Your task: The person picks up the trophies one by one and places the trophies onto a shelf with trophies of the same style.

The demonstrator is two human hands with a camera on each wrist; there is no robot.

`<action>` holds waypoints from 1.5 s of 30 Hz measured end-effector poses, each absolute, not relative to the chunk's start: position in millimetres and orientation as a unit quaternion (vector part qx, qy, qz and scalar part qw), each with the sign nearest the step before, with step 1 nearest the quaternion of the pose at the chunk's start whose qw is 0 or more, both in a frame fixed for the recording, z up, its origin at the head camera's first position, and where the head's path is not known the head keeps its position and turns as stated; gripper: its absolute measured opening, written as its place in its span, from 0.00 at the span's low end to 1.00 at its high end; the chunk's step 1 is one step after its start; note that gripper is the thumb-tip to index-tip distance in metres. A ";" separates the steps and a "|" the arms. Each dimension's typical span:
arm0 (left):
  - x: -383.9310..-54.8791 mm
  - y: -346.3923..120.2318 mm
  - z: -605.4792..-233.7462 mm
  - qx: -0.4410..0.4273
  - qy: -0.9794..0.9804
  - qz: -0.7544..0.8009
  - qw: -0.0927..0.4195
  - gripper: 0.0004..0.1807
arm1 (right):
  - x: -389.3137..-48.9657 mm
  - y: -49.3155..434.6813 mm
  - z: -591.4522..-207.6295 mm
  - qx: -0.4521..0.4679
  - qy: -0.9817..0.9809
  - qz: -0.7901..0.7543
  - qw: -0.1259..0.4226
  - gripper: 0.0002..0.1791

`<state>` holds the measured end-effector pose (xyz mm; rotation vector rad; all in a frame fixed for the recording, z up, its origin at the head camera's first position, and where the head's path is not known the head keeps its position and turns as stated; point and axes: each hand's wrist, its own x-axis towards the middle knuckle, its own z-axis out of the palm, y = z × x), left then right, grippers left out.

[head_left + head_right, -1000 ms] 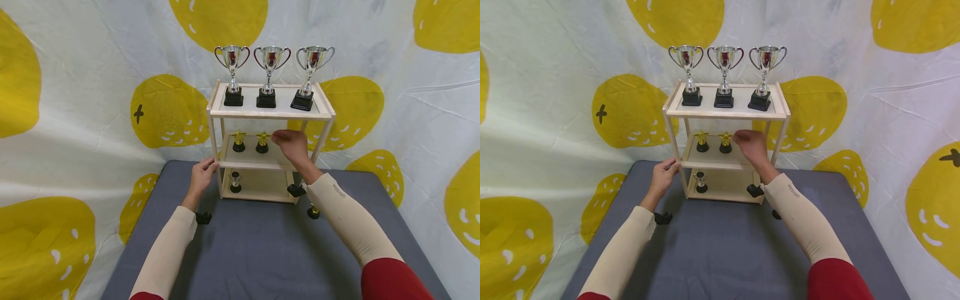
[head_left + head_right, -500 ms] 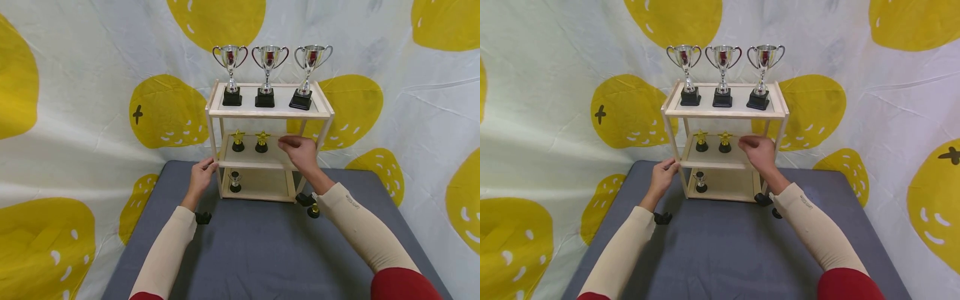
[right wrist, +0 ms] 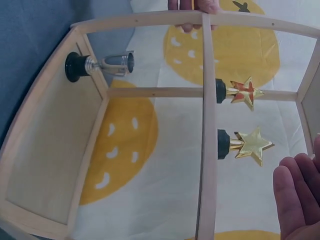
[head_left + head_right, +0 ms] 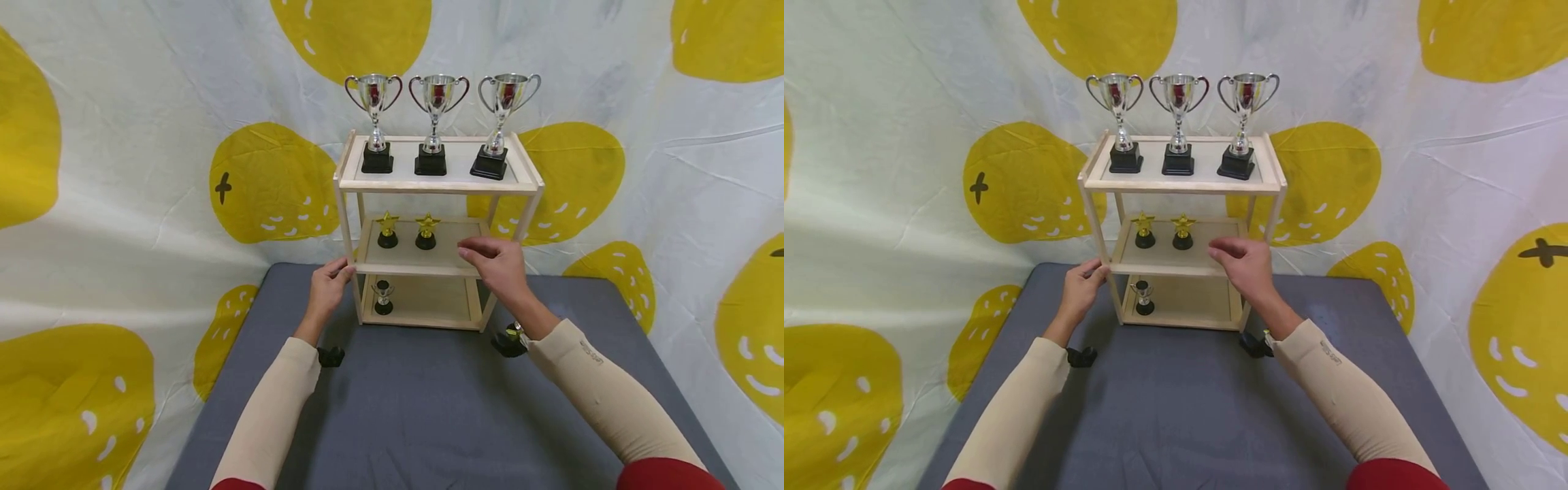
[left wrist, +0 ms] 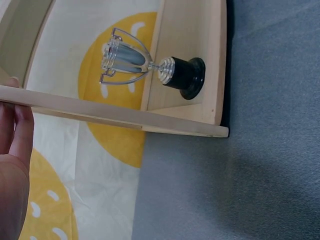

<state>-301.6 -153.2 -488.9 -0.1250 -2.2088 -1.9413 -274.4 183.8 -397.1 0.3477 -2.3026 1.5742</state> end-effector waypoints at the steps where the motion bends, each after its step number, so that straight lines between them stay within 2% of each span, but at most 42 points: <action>1: -301.3 -153.4 -488.6 -0.042 -0.745 -0.658 0.100 0.20 | -272.1 184.9 -398.1 0.121 -0.808 0.553 0.162 0.13; 9: -301.0 -154.0 -488.0 -0.042 -0.743 -0.661 0.098 0.21 | -256.6 199.4 -413.8 0.107 -0.818 0.545 0.145 0.14; 25: -301.6 -152.7 -488.3 -0.045 -0.746 -0.657 0.101 0.21 | -231.0 236.1 -446.9 0.105 -0.820 0.545 0.140 0.10; 45: -301.3 -152.7 -488.0 -0.042 -0.749 -0.653 0.104 0.21 | -219.2 300.0 -493.8 0.067 -0.862 0.485 0.132 0.11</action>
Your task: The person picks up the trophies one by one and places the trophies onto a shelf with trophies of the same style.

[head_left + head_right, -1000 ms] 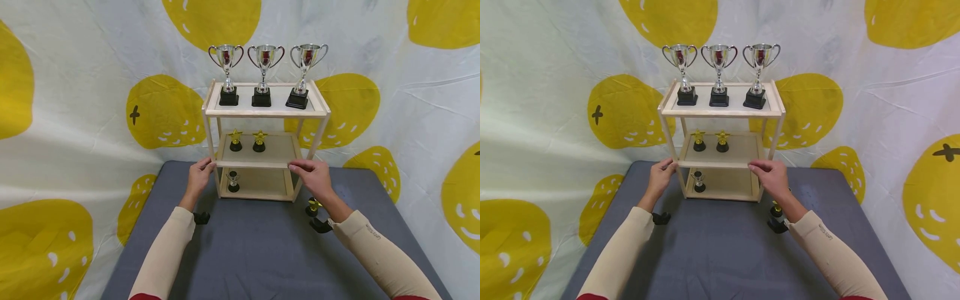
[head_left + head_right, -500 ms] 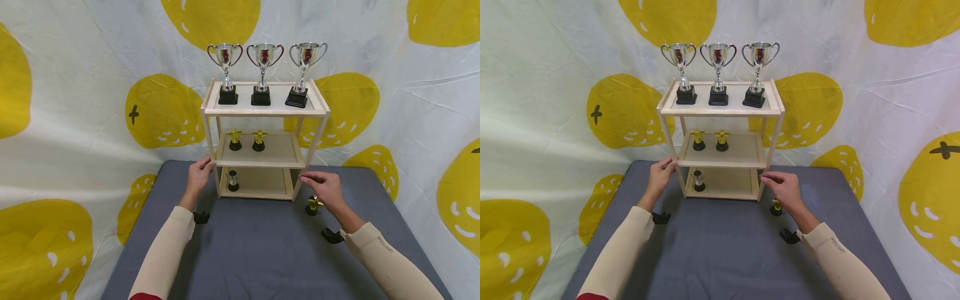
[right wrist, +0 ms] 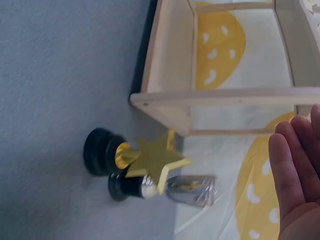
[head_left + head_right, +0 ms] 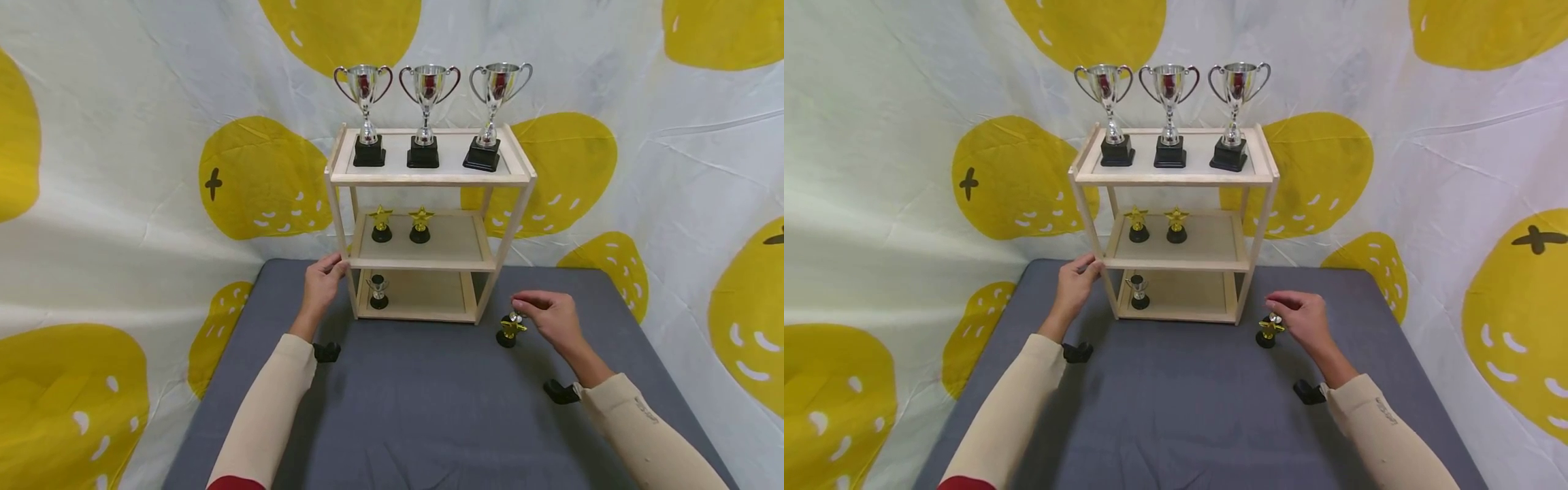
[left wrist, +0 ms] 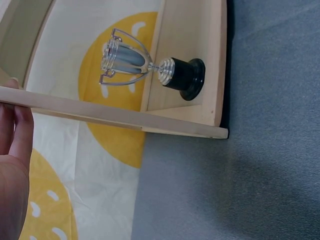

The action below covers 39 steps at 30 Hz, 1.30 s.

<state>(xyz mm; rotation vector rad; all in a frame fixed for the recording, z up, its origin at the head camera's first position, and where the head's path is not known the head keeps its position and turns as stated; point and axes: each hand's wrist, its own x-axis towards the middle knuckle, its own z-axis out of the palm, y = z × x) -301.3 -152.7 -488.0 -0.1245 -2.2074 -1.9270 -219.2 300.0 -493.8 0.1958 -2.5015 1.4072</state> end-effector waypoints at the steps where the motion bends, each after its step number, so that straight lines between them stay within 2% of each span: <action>1: -301.5 -152.8 -488.1 -0.041 -0.749 -0.653 0.103 0.21 | -218.2 302.0 -495.1 0.065 -0.864 0.482 0.133 0.11; 11: -301.8 -152.7 -488.4 -0.042 -0.754 -0.647 0.103 0.22 | -209.6 317.3 -510.1 0.029 -0.899 0.410 0.153 0.10; 22: -301.5 -154.1 -487.5 -0.045 -0.758 -0.643 0.100 0.21 | -205.7 324.2 -528.8 0.022 -0.920 0.379 0.098 0.13; 39: -301.9 -154.5 -488.8 -0.038 -0.757 -0.645 0.093 0.22 | -211.7 320.1 -551.6 0.027 -0.934 0.331 0.134 0.08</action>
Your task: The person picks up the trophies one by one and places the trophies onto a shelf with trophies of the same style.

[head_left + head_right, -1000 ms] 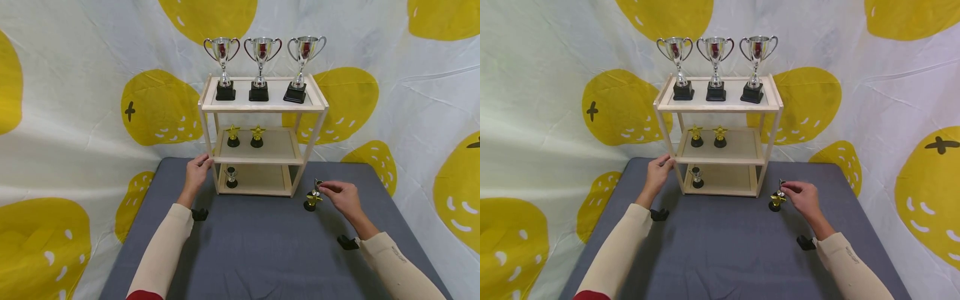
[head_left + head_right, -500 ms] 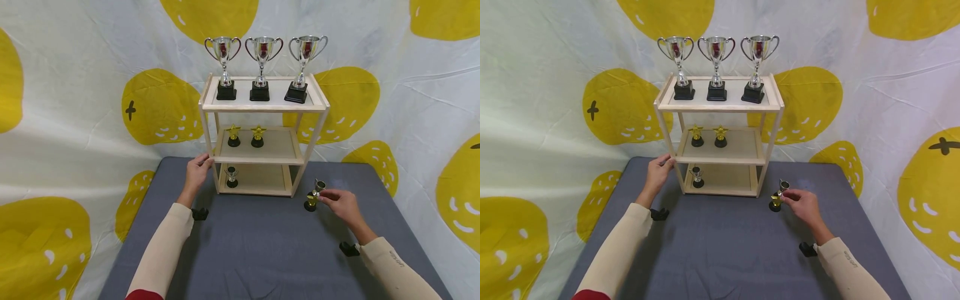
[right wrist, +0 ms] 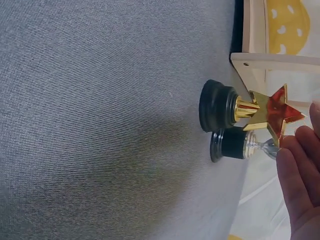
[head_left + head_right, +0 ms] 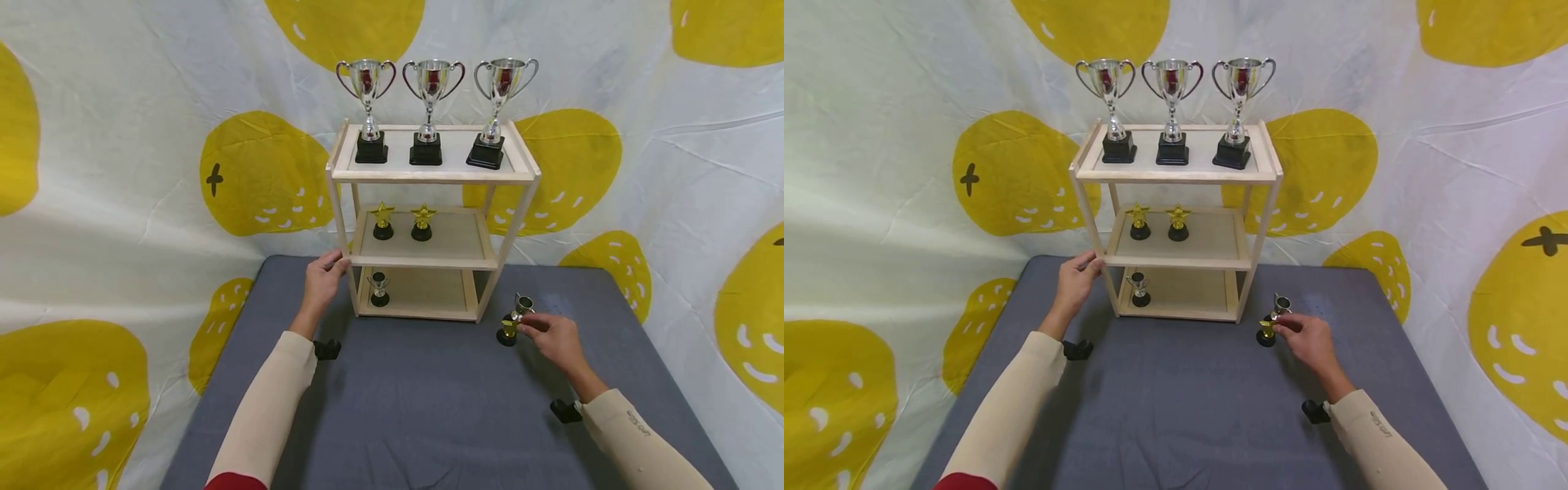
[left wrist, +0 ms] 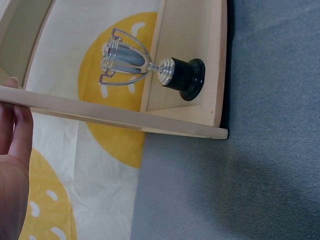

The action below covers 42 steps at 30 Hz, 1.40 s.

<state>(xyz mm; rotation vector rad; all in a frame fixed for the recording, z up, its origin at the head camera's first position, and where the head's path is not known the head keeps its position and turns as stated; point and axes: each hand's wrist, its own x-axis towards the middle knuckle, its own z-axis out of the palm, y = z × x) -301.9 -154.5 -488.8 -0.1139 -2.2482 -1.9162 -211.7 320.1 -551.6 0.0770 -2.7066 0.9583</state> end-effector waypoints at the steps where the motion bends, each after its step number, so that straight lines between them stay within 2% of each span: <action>1: -301.9 -154.5 -488.9 -0.038 -0.757 -0.645 0.092 0.22 | -211.6 320.1 -552.0 0.026 -0.935 0.327 0.138 0.09; 12: -302.0 -154.9 -489.6 -0.042 -0.757 -0.645 0.095 0.23 | -215.0 320.1 -557.5 0.035 -0.942 0.307 0.131 0.10; 31: -302.6 -153.8 -490.2 -0.045 -0.755 -0.646 0.104 0.22 | -224.4 320.0 -558.8 0.042 -0.952 0.295 0.077 0.07; 42: -303.0 -154.9 -491.3 -0.044 -0.756 -0.646 0.101 0.22 | -230.8 326.4 -566.1 0.086 -0.955 0.270 0.088 0.05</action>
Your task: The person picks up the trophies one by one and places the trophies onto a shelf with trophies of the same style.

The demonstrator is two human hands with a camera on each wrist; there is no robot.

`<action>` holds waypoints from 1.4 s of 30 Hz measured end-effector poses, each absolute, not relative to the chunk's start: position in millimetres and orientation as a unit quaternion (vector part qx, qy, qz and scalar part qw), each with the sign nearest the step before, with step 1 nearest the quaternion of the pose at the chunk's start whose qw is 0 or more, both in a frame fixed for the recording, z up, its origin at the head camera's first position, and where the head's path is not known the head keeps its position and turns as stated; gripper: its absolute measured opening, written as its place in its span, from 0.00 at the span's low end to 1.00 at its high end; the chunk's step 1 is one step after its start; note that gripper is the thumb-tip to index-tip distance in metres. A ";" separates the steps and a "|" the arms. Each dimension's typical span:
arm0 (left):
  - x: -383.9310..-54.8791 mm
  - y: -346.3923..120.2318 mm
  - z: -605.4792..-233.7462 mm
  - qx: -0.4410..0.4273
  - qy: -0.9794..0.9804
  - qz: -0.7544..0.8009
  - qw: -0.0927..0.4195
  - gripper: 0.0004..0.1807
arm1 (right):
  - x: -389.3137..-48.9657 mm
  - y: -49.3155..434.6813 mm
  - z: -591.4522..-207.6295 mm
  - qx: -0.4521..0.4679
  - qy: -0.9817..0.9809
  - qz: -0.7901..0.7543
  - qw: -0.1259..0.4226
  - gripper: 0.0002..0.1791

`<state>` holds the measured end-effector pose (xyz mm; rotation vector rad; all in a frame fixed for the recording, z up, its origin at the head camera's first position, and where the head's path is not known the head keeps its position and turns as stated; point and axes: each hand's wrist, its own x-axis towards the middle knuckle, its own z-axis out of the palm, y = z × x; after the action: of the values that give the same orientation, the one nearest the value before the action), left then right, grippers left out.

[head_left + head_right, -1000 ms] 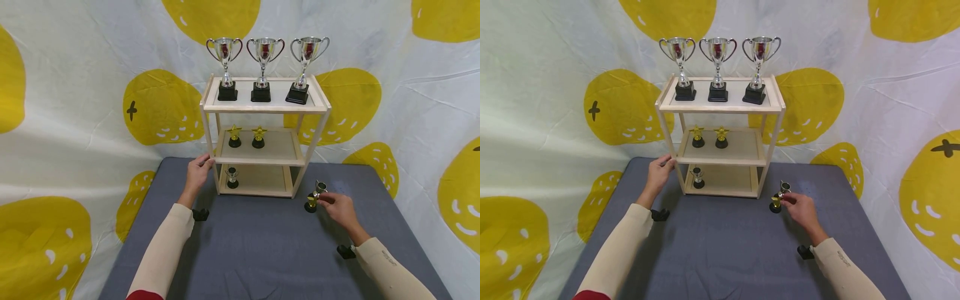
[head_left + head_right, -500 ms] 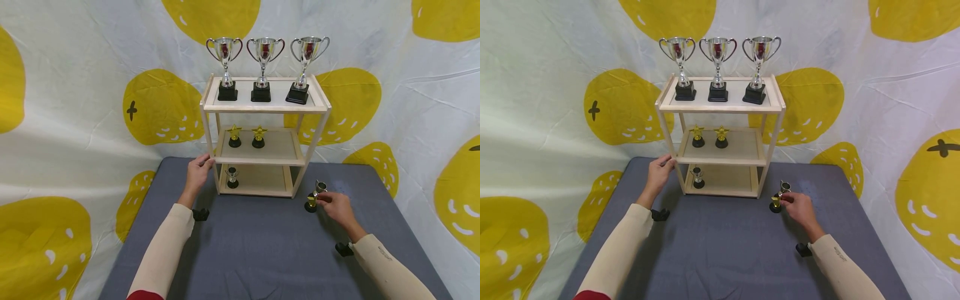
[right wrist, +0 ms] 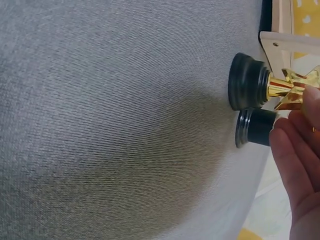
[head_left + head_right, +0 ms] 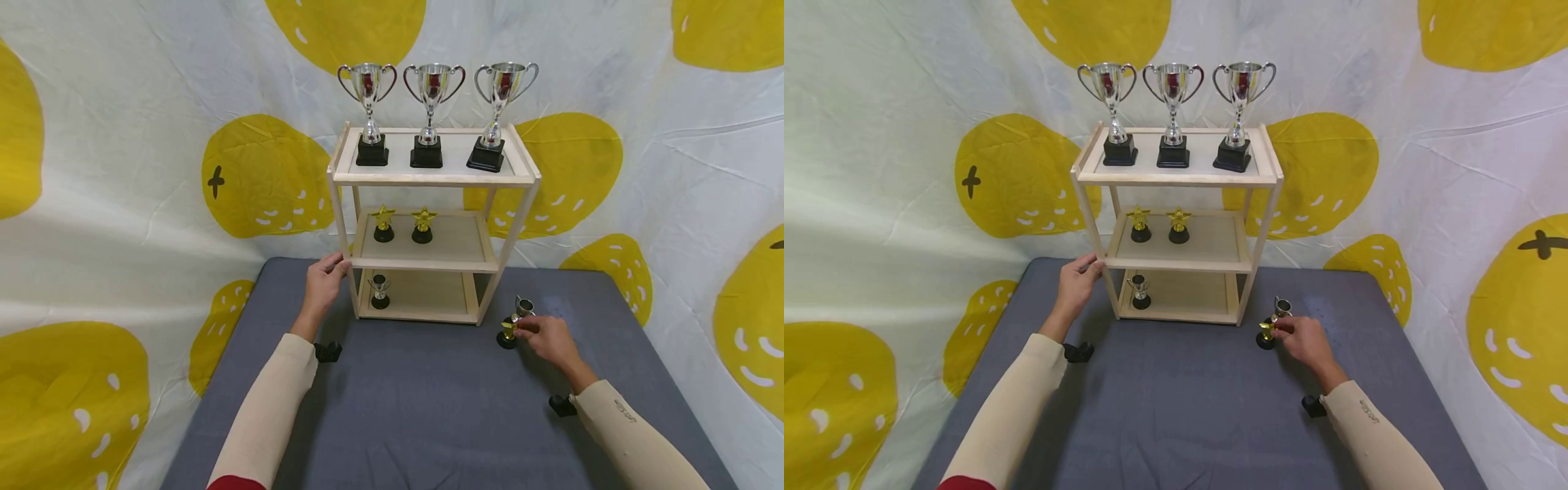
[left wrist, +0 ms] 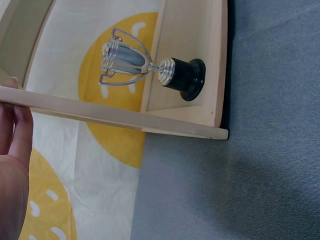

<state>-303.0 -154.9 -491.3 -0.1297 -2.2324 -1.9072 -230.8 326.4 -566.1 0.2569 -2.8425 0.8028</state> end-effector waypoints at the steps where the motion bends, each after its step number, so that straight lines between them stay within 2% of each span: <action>1: -300.7 -154.2 -487.4 -0.042 -0.756 -0.646 0.097 0.22 | -230.8 326.5 -566.8 0.086 -0.955 0.271 0.088 0.05; 11: -303.3 -153.6 -490.7 -0.043 -0.759 -0.642 0.105 0.22 | -230.9 324.8 -565.0 0.092 -0.952 0.271 0.108 0.07; 30: -302.8 -154.3 -490.0 -0.041 -0.758 -0.643 0.100 0.24 | -225.2 314.2 -535.6 0.140 -0.949 0.256 0.119 0.07; 42: -301.0 -153.2 -488.7 -0.039 -0.760 -0.641 0.097 0.23 | -219.1 305.2 -513.7 0.136 -0.946 0.271 0.114 0.05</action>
<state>-301.0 -153.2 -488.7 -0.1140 -2.2507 -1.8988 -219.1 305.2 -513.7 0.4002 -2.7752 0.7936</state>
